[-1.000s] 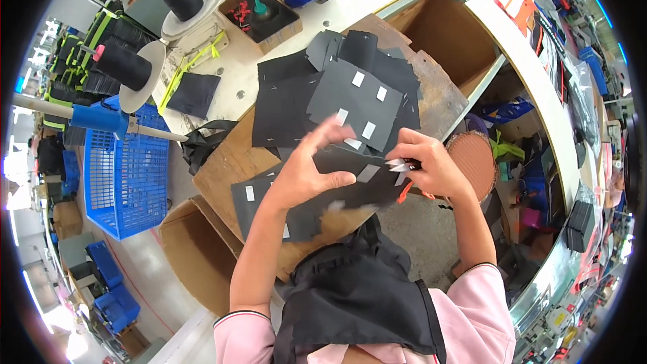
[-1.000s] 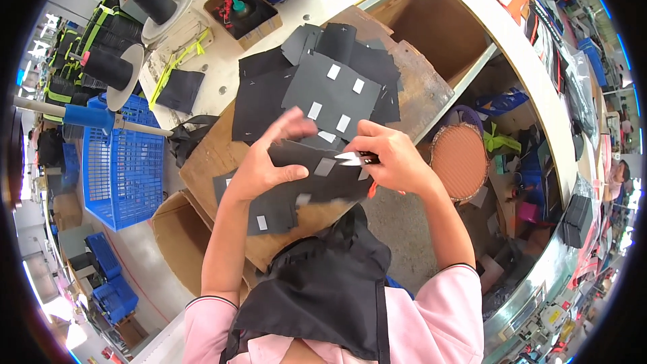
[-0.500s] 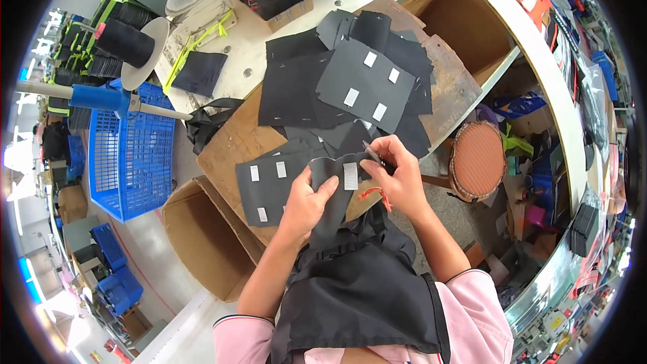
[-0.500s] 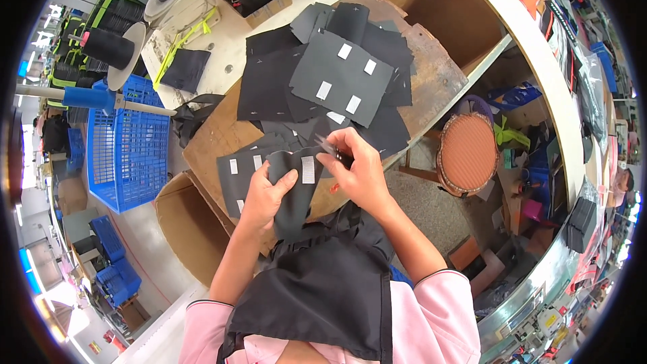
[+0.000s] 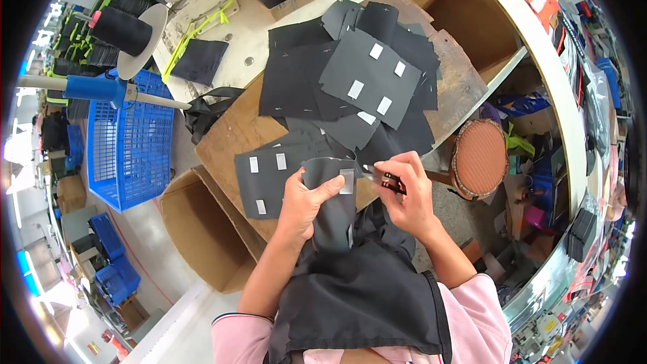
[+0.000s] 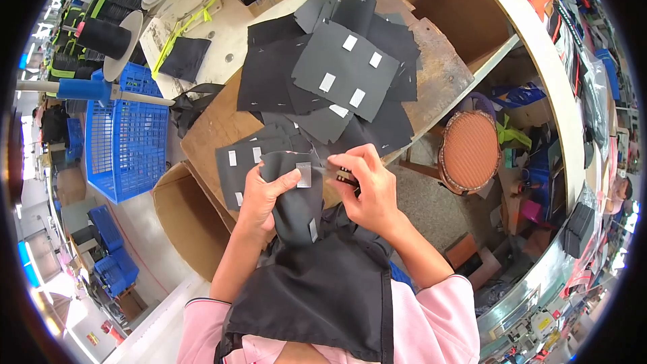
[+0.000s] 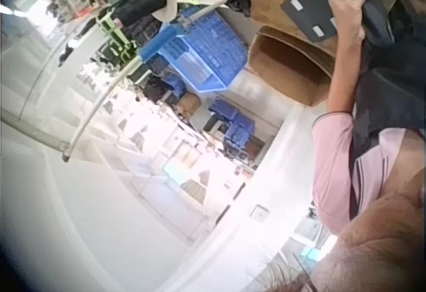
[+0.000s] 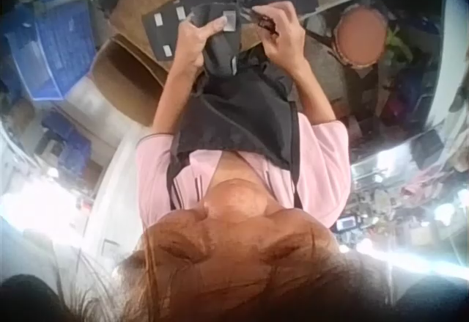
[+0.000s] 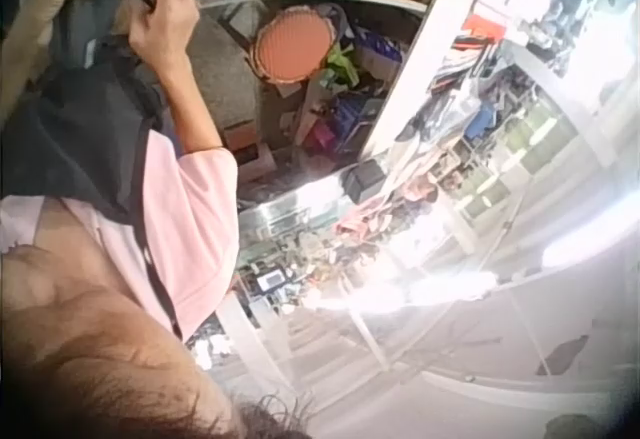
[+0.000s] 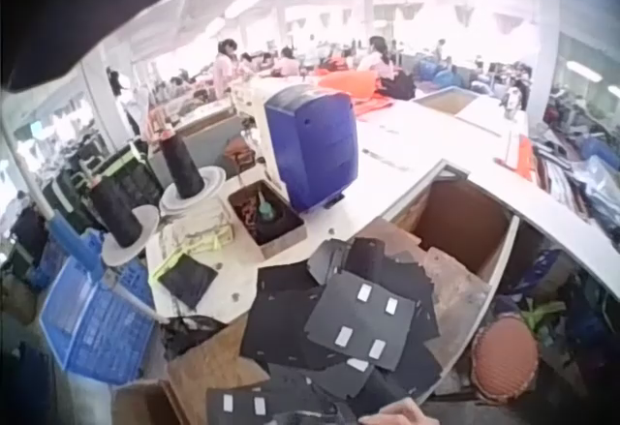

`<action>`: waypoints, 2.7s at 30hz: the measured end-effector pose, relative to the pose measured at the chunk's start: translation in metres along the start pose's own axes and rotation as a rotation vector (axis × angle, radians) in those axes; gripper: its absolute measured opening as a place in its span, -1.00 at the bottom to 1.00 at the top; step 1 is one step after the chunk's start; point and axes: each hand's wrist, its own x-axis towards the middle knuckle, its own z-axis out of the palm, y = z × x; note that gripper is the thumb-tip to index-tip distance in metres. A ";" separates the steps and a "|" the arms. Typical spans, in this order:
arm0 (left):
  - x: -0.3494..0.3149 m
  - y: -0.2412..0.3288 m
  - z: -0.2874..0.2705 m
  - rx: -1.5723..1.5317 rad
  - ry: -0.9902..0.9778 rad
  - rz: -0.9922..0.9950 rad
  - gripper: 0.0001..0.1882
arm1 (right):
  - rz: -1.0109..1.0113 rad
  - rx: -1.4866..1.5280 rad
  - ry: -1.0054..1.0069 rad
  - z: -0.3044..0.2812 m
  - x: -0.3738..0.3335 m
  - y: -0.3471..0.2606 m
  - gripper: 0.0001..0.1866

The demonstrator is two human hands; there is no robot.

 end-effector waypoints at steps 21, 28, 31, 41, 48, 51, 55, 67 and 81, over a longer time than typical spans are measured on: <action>-0.005 0.012 0.002 -0.044 -0.080 -0.113 -0.55 | -0.214 -0.210 0.092 0.004 -0.006 0.005 -0.62; -0.012 0.019 0.009 0.010 -0.050 -0.052 -0.55 | -0.221 -0.263 0.058 -0.002 -0.006 -0.009 -0.64; -0.010 0.019 0.006 0.007 -0.072 -0.094 -0.56 | -0.196 -0.297 0.015 -0.001 -0.005 -0.009 -0.64; 0.006 0.003 -0.015 0.377 -0.228 0.102 -0.84 | 0.037 0.269 -0.568 -0.017 0.048 0.010 -0.61; 0.008 -0.002 -0.011 0.041 -0.219 -0.053 -0.77 | 0.225 0.371 -0.572 -0.006 0.041 0.016 -0.91; 0.005 -0.004 -0.017 0.109 -0.302 -0.025 -0.69 | 0.341 0.464 -0.437 0.008 0.037 0.010 -0.93; 0.003 0.001 -0.013 0.101 -0.197 -0.046 -0.76 | 0.229 0.292 -0.063 0.019 0.017 -0.002 -0.75; -0.001 0.002 -0.012 0.198 -0.178 0.029 -0.91 | -0.201 -0.207 -0.122 0.002 0.005 0.001 -0.63; 0.016 0.008 -0.032 -0.199 0.145 0.175 -0.66 | 1.015 1.212 -0.105 0.023 -0.045 0.025 -0.54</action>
